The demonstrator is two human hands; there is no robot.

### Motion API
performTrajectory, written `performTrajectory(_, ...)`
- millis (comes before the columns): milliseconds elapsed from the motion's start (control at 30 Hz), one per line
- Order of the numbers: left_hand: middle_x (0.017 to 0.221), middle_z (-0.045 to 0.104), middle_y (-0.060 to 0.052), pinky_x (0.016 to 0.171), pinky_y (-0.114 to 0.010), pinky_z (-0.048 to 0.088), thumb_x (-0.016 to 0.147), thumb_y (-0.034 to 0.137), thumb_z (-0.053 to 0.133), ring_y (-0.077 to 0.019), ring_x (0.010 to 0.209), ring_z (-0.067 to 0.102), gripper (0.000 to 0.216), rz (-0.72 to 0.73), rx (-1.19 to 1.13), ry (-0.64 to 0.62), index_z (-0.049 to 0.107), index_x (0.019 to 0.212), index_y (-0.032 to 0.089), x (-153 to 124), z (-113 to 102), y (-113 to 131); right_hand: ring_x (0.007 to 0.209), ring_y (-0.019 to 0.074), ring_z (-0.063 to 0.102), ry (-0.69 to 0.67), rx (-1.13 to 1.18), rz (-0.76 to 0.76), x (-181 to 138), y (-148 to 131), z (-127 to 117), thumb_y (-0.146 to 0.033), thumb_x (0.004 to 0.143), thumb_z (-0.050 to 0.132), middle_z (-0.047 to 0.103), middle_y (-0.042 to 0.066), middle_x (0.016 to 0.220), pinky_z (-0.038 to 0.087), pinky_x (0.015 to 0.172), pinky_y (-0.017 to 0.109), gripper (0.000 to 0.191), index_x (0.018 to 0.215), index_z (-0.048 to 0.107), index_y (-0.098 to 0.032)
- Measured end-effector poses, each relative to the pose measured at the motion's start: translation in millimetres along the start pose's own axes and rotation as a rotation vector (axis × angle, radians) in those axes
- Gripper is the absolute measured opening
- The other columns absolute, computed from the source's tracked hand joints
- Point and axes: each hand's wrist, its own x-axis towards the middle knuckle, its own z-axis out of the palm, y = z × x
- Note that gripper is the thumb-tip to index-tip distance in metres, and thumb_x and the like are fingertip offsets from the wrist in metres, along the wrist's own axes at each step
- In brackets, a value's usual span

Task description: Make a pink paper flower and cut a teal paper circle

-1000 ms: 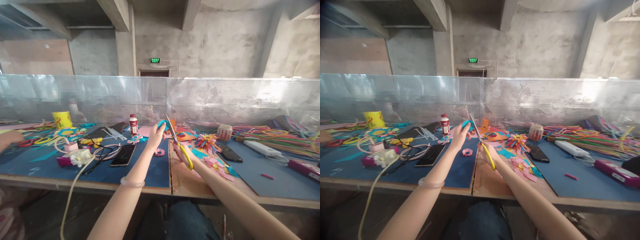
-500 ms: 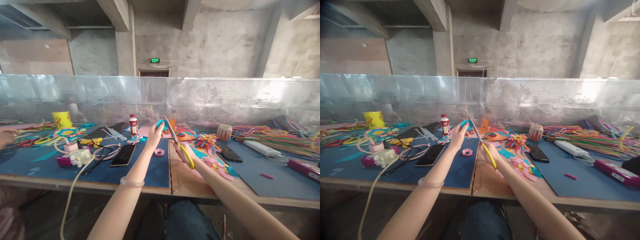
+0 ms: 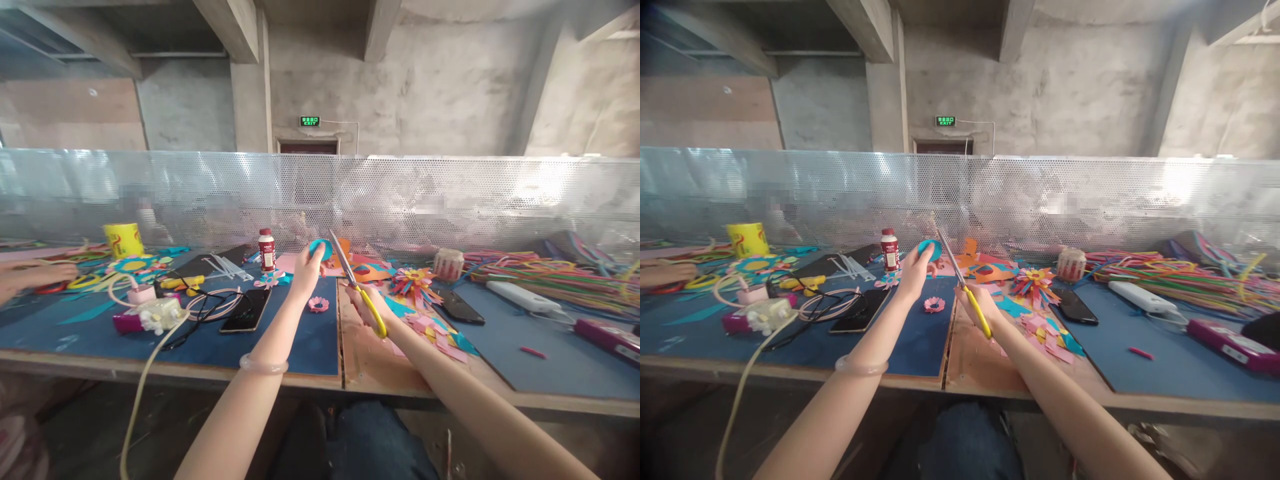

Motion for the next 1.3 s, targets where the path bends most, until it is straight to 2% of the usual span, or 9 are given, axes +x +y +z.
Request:
performTrajectory(167, 0.057, 0.055, 0.002, 0.035, -0.018, 0.038, 0.079, 0.045, 0.053, -0.0065, 0.037, 0.048, 0.029, 0.001, 0.012, 0.001, 0.049, 0.070, 0.018, -1, 1, 0, 0.043, 0.0088, 0.034, -0.040, 0.063, -0.015, 3, 4, 2, -0.041, 0.080, 0.041, 0.037, -0.007, 0.051, 0.031, 0.043, 0.021, 0.025, 0.066, 0.036, -0.021)
performTrajectory(367, 0.064, 0.058, -0.002, 0.038, -0.021, 0.045, 0.080, 0.049, 0.051, -0.0133, 0.052, 0.059, 0.031, 0.013, 0.008, -0.012, 0.053, 0.079, 0.018, -2, 2, 0, 0.045, 0.0088, 0.033, -0.060, 0.111, -0.027, 4, 9, 12, -0.041, 0.079, 0.043, 0.034, -0.007, 0.052, 0.032, 0.045, 0.021, 0.024, 0.066, 0.036, -0.021)
performTrajectory(533, 0.064, 0.055, -0.001, 0.038, -0.020, 0.044, 0.081, 0.050, 0.050, -0.0101, 0.047, 0.054, 0.032, 0.043, 0.021, 0.001, 0.053, 0.077, 0.018, -3, 4, -1, 0.046, 0.0091, 0.032, -0.037, 0.125, -0.019, 5, 11, 17, -0.043, 0.081, 0.037, 0.033, -0.008, 0.051, 0.031, 0.045, 0.021, 0.026, 0.067, 0.035, -0.022)
performTrajectory(1033, 0.061, 0.054, 0.000, 0.037, -0.019, 0.041, 0.081, 0.050, 0.050, -0.0092, 0.045, 0.054, 0.033, 0.052, 0.031, -0.011, 0.052, 0.075, 0.017, -4, 6, -3, 0.045, 0.0082, 0.029, -0.045, 0.077, -0.054, 2, 10, 13, -0.040, 0.083, 0.033, 0.032, -0.007, 0.054, 0.029, 0.044, 0.021, 0.024, 0.068, 0.034, -0.021)
performTrajectory(1300, 0.062, 0.056, 0.000, 0.036, -0.019, 0.043, 0.079, 0.051, 0.051, -0.0095, 0.046, 0.055, 0.033, 0.020, 0.008, 0.015, 0.051, 0.077, 0.017, -3, 4, -2, 0.043, 0.0084, 0.030, -0.055, 0.013, -0.066, 0, 6, 9, -0.030, 0.079, 0.034, 0.031, -0.007, 0.050, 0.028, 0.043, 0.021, 0.018, 0.064, 0.033, -0.021)
